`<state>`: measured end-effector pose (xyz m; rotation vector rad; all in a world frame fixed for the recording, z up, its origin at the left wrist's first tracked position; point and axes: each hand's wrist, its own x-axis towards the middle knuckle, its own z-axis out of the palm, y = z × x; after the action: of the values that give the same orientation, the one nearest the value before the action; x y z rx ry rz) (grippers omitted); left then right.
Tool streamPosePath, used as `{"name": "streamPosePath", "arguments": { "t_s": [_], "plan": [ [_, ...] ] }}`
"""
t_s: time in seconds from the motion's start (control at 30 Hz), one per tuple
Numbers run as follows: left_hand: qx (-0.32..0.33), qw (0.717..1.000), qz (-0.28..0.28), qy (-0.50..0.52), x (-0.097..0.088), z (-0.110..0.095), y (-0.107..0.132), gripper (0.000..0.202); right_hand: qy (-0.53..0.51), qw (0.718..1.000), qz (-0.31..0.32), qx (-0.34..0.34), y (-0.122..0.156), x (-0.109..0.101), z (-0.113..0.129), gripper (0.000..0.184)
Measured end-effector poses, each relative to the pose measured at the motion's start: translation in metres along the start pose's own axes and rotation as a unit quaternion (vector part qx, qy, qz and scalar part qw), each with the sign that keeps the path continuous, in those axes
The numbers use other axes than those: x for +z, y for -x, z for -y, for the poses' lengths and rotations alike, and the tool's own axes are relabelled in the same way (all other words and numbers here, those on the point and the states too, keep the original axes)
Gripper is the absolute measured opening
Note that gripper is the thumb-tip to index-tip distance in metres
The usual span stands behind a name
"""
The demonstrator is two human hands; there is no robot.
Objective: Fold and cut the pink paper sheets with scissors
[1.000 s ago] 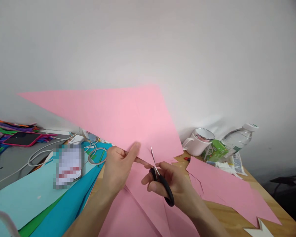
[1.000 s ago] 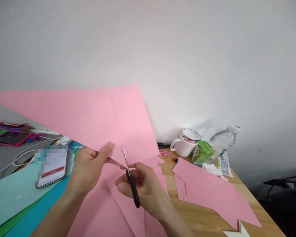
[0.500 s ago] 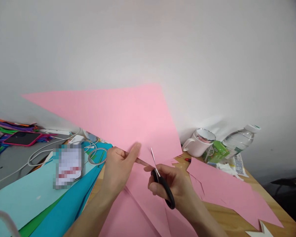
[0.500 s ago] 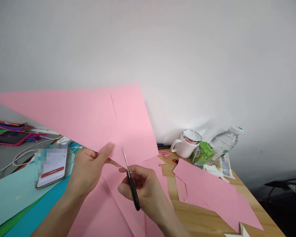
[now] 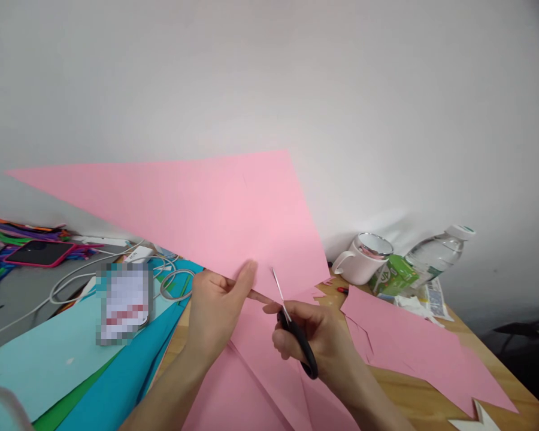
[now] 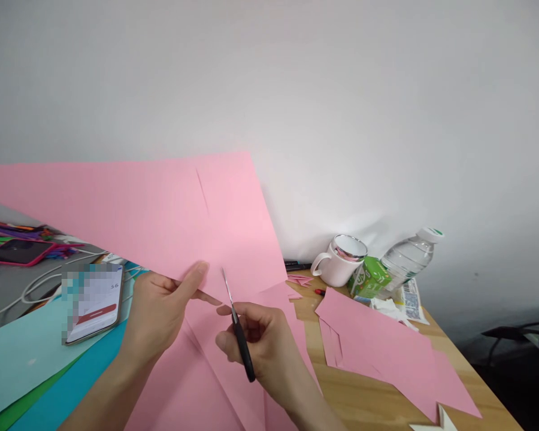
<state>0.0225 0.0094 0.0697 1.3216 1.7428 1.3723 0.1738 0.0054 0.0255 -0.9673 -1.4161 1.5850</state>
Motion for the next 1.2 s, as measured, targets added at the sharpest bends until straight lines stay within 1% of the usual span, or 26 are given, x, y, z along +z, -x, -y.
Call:
{"name": "streamPosePath", "arguments": {
  "t_s": [0.13,0.23,0.3,0.37,0.43,0.5,0.6,0.77,0.9,1.03,1.13,1.2],
  "plan": [
    [-0.011,1.0,-0.015,0.005,0.002,-0.003,0.002,0.057,-0.018,1.0,-0.003,0.003,-0.001,0.002,-0.001,0.019],
    [-0.017,1.0,-0.001,0.012,0.002,-0.005,0.003,0.058,-0.021,1.0,-0.005,0.011,0.0,0.002,0.0,0.02],
    [-0.021,1.0,0.0,0.016,0.002,-0.007,0.004,0.058,-0.008,1.0,-0.015,0.011,0.0,0.003,0.002,0.017],
    [-0.013,1.0,-0.007,0.019,0.002,-0.007,0.005,0.053,0.015,0.999,-0.027,0.009,0.001,0.003,0.004,0.015],
    [0.009,1.0,0.004,0.014,0.003,-0.006,0.006,0.048,0.034,0.999,-0.042,0.001,0.001,0.003,0.005,0.021],
    [0.026,0.999,0.022,0.006,0.004,-0.003,0.006,0.052,0.049,0.998,-0.049,-0.006,0.002,0.002,0.005,0.024],
    [0.023,0.999,0.033,0.001,0.005,0.0,0.004,0.062,0.073,0.996,-0.044,-0.007,0.002,0.002,0.005,0.02],
    [0.021,0.999,0.042,0.007,0.005,0.001,0.004,0.06,0.078,0.996,-0.036,0.002,0.001,0.001,0.008,0.018],
    [0.003,0.999,0.035,0.013,0.005,0.001,0.006,0.065,0.067,0.997,-0.029,0.015,0.002,0.0,0.009,0.019],
    [0.004,0.999,0.039,0.013,0.005,0.002,0.006,0.062,0.055,0.998,-0.026,0.025,0.004,0.001,0.012,0.018],
    [0.004,0.999,0.042,0.008,0.004,0.0,0.006,0.057,0.06,0.997,-0.036,0.027,0.004,0.002,0.011,0.017],
    [-0.008,0.999,0.039,0.002,0.004,-0.003,0.007,0.055,0.067,0.996,-0.042,0.027,0.003,0.001,0.009,0.016]
  ]
}}
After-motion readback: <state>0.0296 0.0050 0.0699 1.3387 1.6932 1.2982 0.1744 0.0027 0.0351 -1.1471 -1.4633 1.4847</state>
